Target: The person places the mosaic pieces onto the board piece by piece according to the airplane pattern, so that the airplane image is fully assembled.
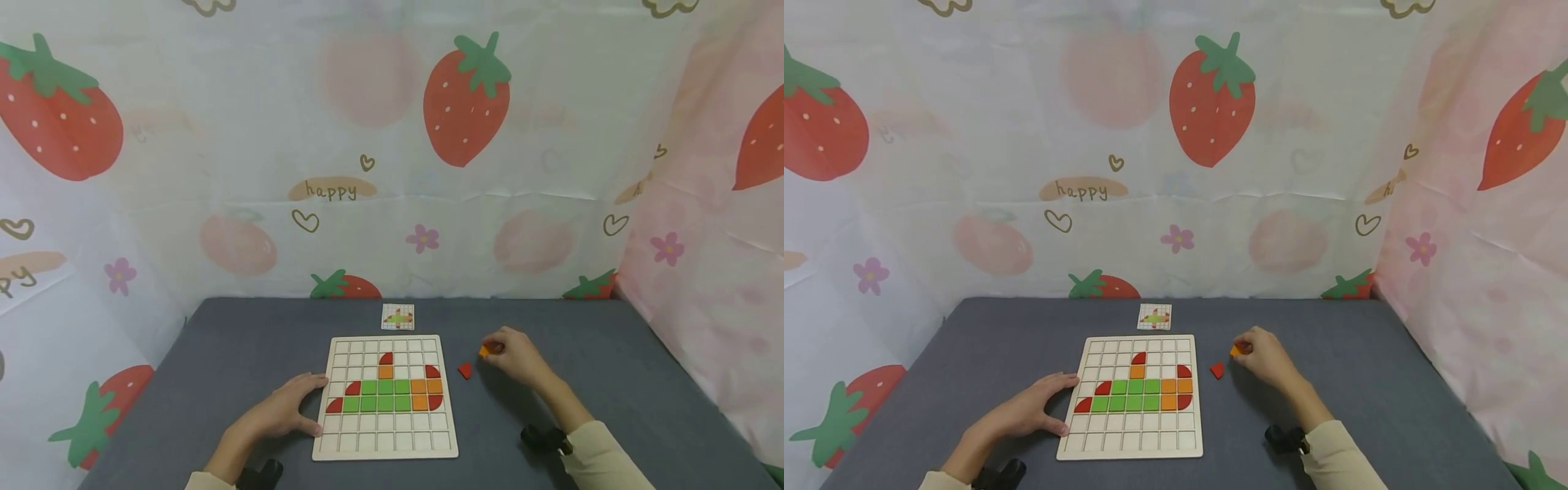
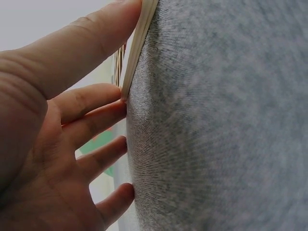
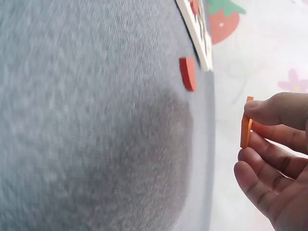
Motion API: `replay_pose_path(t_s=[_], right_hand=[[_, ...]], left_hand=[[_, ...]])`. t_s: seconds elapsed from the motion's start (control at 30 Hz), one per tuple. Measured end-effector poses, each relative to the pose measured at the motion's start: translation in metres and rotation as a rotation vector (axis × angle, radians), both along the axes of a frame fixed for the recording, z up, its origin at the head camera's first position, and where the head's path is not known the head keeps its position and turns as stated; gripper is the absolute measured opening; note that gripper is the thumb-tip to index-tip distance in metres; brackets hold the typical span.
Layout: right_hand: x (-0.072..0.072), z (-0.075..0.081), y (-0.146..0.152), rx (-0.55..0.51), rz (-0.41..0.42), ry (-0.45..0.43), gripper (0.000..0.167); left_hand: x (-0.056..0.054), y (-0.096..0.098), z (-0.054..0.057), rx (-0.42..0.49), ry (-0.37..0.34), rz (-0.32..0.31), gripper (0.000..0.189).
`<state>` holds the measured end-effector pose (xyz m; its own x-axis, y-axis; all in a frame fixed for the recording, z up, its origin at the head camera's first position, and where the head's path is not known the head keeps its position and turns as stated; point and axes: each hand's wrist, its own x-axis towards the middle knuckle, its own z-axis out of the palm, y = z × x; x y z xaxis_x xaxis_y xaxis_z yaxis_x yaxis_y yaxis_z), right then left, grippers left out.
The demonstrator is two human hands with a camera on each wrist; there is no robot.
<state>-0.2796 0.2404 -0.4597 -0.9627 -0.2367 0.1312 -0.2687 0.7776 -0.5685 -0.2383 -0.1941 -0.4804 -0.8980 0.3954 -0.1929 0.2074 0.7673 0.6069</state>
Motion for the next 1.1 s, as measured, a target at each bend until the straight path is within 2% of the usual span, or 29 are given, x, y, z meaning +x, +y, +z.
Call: replay_pose_path(t_s=[0.27, 0.63, 1.1], right_hand=[[0.006, 0.003, -0.01, 0.003, 0.012, 0.023, 0.027], [0.015, 0.007, -0.028, 0.005, 0.002, 0.011, 0.026], [0.022, 0.009, -0.048, -0.013, 0.058, 0.032, 0.024]], left_hand=[[-0.001, 0.0, 0.001, -0.009, -0.002, 0.004, 0.09], [0.001, 0.0, 0.001, 0.002, 0.004, 0.002, 0.09], [0.0, 0.0, 0.0, 0.002, 0.003, 0.004, 0.09]])
